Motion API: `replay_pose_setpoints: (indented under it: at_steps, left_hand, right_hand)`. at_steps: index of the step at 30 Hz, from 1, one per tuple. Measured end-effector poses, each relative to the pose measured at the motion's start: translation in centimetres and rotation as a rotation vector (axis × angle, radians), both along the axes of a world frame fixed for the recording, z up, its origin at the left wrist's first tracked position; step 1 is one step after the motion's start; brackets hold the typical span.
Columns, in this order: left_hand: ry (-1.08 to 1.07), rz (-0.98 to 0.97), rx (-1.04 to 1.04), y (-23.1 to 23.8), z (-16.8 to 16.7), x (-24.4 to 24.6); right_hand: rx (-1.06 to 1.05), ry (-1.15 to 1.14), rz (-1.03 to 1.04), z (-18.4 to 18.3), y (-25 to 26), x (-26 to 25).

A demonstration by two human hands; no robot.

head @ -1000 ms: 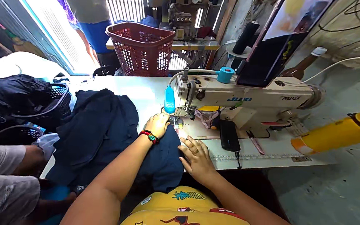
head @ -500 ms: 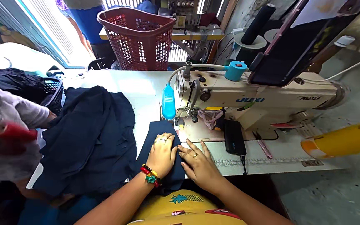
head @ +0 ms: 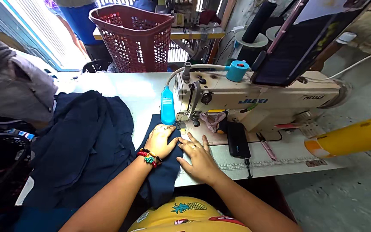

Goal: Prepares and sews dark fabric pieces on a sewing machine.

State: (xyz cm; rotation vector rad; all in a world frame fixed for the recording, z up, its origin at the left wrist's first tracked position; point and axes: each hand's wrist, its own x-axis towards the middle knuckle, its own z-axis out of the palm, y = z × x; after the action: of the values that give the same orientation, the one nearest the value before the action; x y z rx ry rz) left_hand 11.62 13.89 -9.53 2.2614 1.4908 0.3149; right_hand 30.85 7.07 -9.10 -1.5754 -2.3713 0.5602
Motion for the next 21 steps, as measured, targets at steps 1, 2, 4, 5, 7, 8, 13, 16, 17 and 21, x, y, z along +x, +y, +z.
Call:
replay_pose_setpoints:
  at_steps: [1,2,4,5,7,8,13,16,17,21]
  left_hand:
    - [0.000,0.003,0.002,0.1,0.0,0.0]
    - [0.000,0.005,0.005,0.1,0.0,0.0]
    - [-0.004,0.004,0.017,0.2,-0.1,0.0]
    - [-0.007,0.003,0.024,0.2,-0.1,0.1]
    - [-0.013,0.001,0.033,0.4,-0.2,0.1]
    - [-0.020,0.002,0.041,0.5,-0.3,0.1]
    - [-0.004,0.001,0.010,0.5,0.0,0.1]
    - [-0.015,-0.001,0.022,0.5,0.3,0.3]
    - [-0.016,-0.005,0.027,0.5,0.2,0.3]
    - [-0.013,-0.008,0.017,0.5,0.3,0.2]
  right_hand:
    - [-0.008,-0.001,-0.004,0.1,0.0,0.0]
    - [-0.009,-0.005,-0.009,0.1,0.1,-0.1]
    - [-0.002,-0.014,-0.012,0.1,0.1,-0.1]
    - [0.003,-0.015,-0.013,0.1,0.0,-0.2]
    - [-0.005,-0.012,-0.016,0.1,0.0,-0.2]
    - [-0.016,-0.010,-0.016,0.2,0.1,-0.2]
    - [-0.031,0.030,-0.003,0.0,0.1,0.0]
    - [0.153,0.253,-0.025,-0.9,-0.1,1.6]
    - [0.252,0.312,-0.046,-1.0,-0.2,2.6]
    - [0.573,0.205,-0.357,0.9,-0.1,10.4]
